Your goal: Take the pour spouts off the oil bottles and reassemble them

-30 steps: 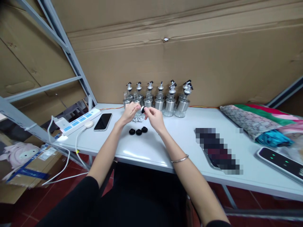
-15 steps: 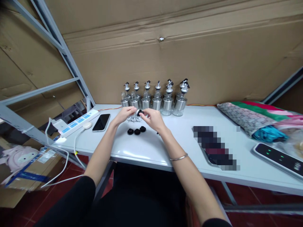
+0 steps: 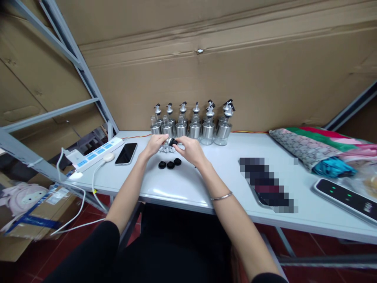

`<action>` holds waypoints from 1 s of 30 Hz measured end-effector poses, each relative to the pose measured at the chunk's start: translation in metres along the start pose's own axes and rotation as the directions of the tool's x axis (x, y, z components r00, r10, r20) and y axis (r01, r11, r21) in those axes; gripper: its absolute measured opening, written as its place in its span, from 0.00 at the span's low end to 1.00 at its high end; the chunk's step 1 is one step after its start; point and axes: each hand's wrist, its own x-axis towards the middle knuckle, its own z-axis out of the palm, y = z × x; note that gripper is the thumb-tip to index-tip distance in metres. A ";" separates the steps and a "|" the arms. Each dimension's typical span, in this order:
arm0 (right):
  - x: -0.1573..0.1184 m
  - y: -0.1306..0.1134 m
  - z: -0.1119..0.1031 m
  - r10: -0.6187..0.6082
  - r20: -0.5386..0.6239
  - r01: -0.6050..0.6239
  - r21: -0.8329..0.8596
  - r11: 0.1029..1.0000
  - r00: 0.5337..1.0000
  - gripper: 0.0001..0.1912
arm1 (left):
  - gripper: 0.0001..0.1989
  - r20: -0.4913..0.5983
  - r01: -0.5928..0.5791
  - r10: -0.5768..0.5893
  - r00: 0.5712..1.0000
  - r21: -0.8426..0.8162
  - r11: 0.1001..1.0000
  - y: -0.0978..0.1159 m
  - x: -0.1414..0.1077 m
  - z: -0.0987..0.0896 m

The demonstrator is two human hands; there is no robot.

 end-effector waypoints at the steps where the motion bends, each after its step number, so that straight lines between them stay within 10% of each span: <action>1: 0.000 0.000 0.000 -0.005 0.001 0.005 -0.005 1.000 1.000 0.09 | 0.24 -0.012 0.000 0.001 1.000 0.014 1.000 -0.001 0.000 0.001; 15: 0.000 0.024 -0.014 0.059 -0.082 -0.058 0.012 0.998 0.995 0.08 | 0.20 -0.197 0.167 -0.131 0.972 0.178 0.970 -0.041 -0.001 -0.024; 30: -0.004 0.038 0.002 0.272 0.251 -0.292 0.046 0.955 0.929 0.09 | 0.14 -0.122 0.301 -0.284 0.951 0.160 0.940 -0.083 -0.002 -0.020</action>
